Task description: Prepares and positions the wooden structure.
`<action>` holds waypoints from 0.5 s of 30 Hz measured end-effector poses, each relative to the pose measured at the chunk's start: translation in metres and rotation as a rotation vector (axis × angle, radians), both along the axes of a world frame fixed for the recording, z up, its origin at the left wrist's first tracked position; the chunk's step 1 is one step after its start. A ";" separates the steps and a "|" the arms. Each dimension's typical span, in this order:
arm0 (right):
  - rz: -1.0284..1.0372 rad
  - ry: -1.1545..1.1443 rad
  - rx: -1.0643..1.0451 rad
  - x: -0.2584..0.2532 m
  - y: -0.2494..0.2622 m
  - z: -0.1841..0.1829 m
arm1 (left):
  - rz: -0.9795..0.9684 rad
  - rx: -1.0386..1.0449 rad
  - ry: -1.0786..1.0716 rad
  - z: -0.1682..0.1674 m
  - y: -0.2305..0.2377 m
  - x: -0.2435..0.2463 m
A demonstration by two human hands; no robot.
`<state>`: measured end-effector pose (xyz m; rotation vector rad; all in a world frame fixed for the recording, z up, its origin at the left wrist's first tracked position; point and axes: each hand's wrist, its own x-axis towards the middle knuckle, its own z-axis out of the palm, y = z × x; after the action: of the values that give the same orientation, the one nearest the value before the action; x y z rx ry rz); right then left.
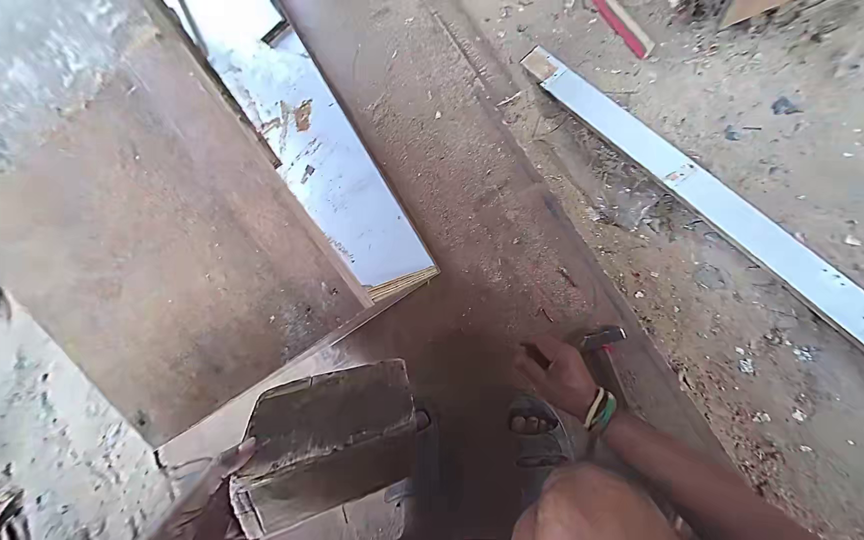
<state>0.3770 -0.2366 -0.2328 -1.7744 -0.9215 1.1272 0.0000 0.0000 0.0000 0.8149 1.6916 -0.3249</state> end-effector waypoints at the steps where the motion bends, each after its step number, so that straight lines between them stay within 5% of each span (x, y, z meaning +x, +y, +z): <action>1: 0.030 0.115 -0.047 -0.001 -0.001 0.003 | -0.005 -0.055 -0.052 -0.005 -0.003 0.016; 4: 0.014 0.497 0.010 -0.006 -0.012 -0.002 | -0.039 -0.160 -0.078 -0.019 -0.034 0.093; 8: -0.209 0.749 0.272 -0.010 -0.038 0.001 | -0.038 -0.444 -0.404 -0.060 -0.050 0.151; 11: -0.535 0.741 0.309 0.014 -0.052 0.015 | -0.100 -0.545 -0.456 -0.079 -0.060 0.210; 15: -0.854 0.679 0.353 0.063 -0.074 0.044 | -0.221 -0.437 -0.531 -0.069 -0.070 0.268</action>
<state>0.4396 -0.3105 -0.1884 -1.1483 0.0743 0.8170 0.2681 -0.0704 -0.0692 0.6819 0.9879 -0.5530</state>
